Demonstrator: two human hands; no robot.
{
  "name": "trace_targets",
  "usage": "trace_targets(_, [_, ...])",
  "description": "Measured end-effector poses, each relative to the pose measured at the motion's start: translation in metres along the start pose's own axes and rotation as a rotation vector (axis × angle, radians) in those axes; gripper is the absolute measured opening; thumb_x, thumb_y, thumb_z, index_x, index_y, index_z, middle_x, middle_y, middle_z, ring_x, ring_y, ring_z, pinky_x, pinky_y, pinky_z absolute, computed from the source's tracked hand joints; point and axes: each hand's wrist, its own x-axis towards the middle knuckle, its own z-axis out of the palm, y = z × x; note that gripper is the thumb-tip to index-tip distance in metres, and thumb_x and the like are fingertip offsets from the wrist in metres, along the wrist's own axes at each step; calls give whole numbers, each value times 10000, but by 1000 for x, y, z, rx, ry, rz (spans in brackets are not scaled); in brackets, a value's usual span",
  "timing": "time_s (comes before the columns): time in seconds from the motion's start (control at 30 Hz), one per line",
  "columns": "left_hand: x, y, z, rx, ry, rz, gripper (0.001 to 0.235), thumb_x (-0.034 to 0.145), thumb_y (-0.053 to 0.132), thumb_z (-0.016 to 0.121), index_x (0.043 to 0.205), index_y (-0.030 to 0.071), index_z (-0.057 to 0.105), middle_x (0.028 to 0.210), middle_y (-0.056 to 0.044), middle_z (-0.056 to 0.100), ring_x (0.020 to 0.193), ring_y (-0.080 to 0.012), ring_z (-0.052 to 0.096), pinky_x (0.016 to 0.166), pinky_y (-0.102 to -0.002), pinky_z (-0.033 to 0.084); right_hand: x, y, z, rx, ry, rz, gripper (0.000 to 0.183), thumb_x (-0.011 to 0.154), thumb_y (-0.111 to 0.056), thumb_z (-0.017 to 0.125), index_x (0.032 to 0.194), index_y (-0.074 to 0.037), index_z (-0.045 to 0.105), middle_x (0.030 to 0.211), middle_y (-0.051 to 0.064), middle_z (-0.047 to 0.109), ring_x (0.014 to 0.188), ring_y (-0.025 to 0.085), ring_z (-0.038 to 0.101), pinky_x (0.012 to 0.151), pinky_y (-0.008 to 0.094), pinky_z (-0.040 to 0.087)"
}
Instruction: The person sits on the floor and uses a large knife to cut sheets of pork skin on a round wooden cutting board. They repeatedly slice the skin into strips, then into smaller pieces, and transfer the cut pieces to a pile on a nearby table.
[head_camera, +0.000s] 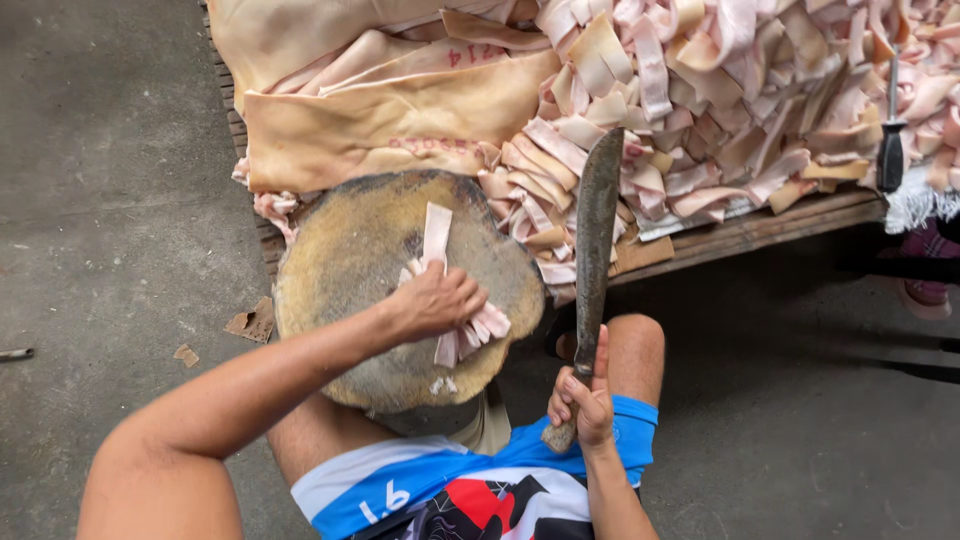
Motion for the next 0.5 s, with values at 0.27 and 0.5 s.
trace_targets(0.27, [14, -2, -14, -516, -86, -396, 160, 843, 167, 660, 973, 105, 589, 917, -83, 686, 859, -293, 688, 654, -456, 557, 32, -45, 19, 11, 124, 169, 958, 935, -35, 546, 1616, -474, 35, 734, 57, 480, 466, 114, 469, 408, 293, 484])
trace_targets(0.5, [156, -67, -149, -1036, 105, -946, 465, 759, 288, 761, 1132, 71, 590, 992, -207, 716, 907, -427, 684, 754, -554, 533, 7, -131, 34, 100, 360, 220, 942, 920, -49, 537, 1610, -465, 49, 698, 35, 455, 426, 99, 459, 372, 292, 468])
